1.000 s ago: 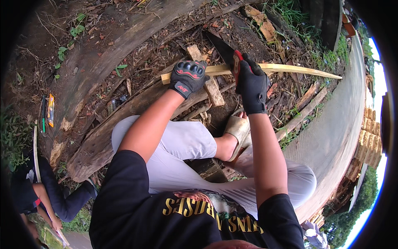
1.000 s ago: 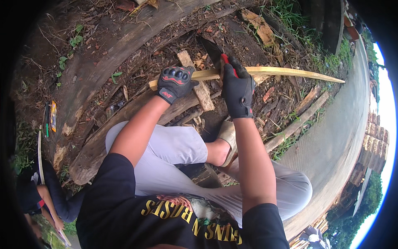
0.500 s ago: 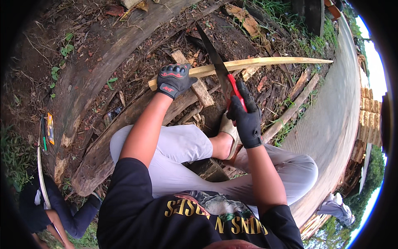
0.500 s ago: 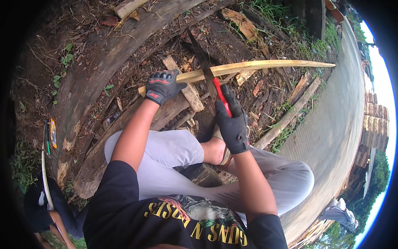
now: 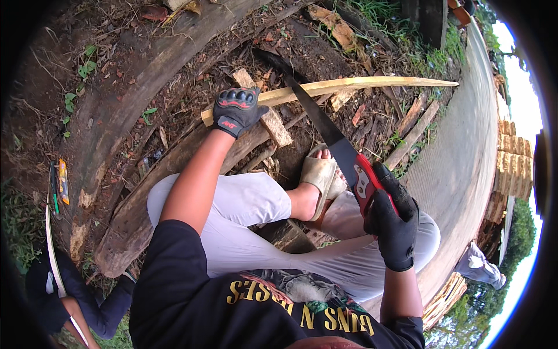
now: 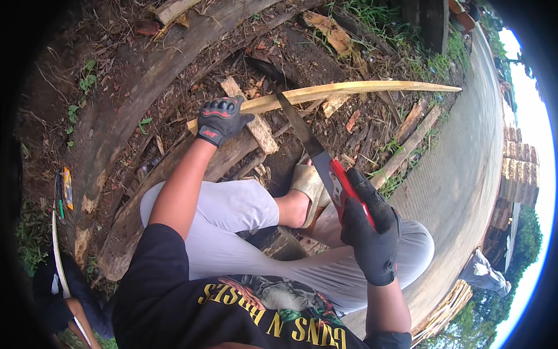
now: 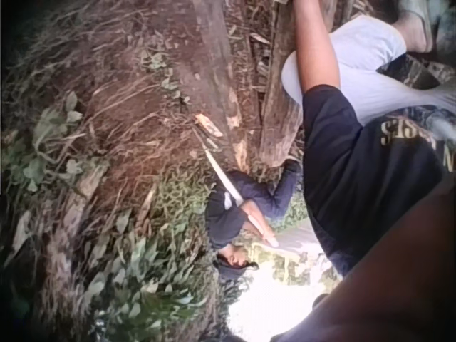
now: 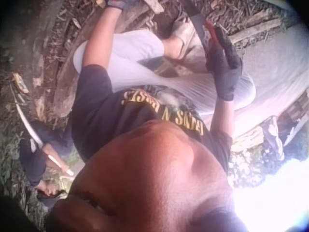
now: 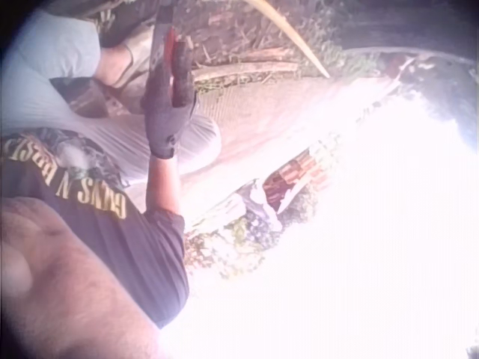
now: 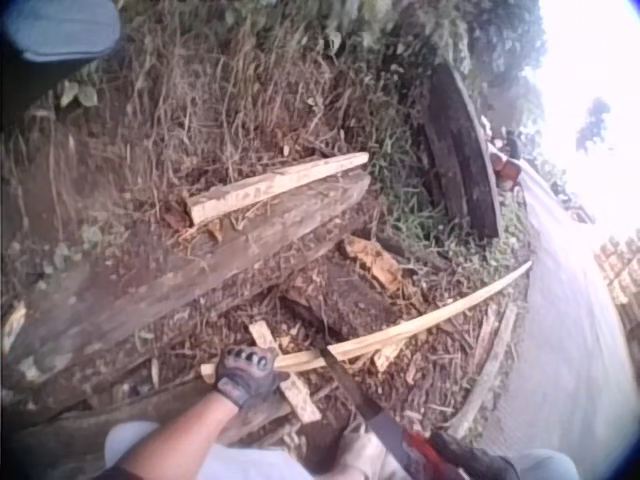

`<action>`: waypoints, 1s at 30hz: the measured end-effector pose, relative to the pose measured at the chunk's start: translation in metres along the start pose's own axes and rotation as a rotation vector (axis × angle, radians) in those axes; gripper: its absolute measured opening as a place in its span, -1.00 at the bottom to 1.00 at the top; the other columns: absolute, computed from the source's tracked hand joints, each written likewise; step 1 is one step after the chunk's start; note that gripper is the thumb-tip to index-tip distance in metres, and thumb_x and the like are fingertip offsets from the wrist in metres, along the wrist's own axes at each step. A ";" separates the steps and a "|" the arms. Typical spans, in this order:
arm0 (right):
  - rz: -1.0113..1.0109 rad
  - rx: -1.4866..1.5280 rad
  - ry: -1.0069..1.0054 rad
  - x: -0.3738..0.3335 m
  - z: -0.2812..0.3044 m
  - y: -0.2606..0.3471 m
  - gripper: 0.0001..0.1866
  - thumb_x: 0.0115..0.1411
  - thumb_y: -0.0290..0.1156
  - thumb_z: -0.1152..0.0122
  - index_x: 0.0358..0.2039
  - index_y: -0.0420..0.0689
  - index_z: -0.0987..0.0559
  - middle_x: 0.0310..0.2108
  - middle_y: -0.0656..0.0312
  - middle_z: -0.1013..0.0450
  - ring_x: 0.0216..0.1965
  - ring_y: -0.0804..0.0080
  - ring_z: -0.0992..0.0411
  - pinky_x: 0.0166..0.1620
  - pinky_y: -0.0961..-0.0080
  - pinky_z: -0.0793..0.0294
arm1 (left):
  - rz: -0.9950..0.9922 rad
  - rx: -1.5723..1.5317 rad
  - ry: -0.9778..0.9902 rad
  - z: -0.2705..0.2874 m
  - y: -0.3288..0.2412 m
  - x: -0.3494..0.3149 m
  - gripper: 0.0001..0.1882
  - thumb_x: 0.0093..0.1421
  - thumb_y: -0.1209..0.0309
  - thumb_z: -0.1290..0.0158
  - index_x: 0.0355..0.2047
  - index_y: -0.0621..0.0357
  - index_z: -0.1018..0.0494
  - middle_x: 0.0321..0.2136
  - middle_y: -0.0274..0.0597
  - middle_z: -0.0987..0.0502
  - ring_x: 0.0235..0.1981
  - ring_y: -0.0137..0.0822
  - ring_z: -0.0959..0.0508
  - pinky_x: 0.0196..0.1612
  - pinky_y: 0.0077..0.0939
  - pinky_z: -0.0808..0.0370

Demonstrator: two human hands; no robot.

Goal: The person sits on the ground and uses a hand saw to cut a long piece of light-colored wood resting on a log. They adjust the wood's position and continue sawing through it.

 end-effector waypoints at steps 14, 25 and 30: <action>0.238 0.176 -0.108 0.211 -0.165 -0.069 -0.50 0.41 -0.28 -0.29 0.31 -0.15 -0.61 0.13 0.02 -0.67 0.09 0.34 -0.63 0.21 0.36 -0.54 | -0.089 -0.009 -0.150 -0.016 0.003 -0.005 -0.53 0.22 -0.15 -0.28 -0.21 -0.02 -0.65 -0.33 -0.12 -0.72 -0.24 -0.05 -0.72 -0.18 -0.06 -0.62; 0.047 0.116 0.002 0.111 -0.077 -0.023 -0.52 0.42 -0.27 -0.30 0.32 -0.07 -0.63 -0.41 0.38 -0.58 -0.50 0.73 -0.41 -0.40 0.62 -0.42 | 0.006 -0.049 -0.020 0.003 0.001 0.000 -0.46 0.19 -0.18 -0.28 -0.08 -0.02 -0.67 -0.19 -0.03 -0.73 -0.10 0.03 -0.73 -0.01 -0.01 -0.65; -0.072 0.232 0.003 0.016 -0.001 -0.015 -0.50 0.46 -0.33 -0.18 0.36 -0.20 -0.55 -0.37 0.36 -0.58 -0.53 0.75 -0.35 -0.43 0.70 -0.32 | 0.021 -0.048 0.022 0.006 0.002 0.000 -0.44 0.20 -0.19 -0.27 -0.05 -0.03 -0.67 -0.16 -0.03 -0.73 -0.08 0.04 -0.72 0.00 0.00 -0.65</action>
Point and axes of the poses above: each hand's wrist, its own x-axis towards the middle knuckle, its own z-axis out of the back of the hand, y = z × x, the point moved 1 cm from there along x, towards the middle knuckle
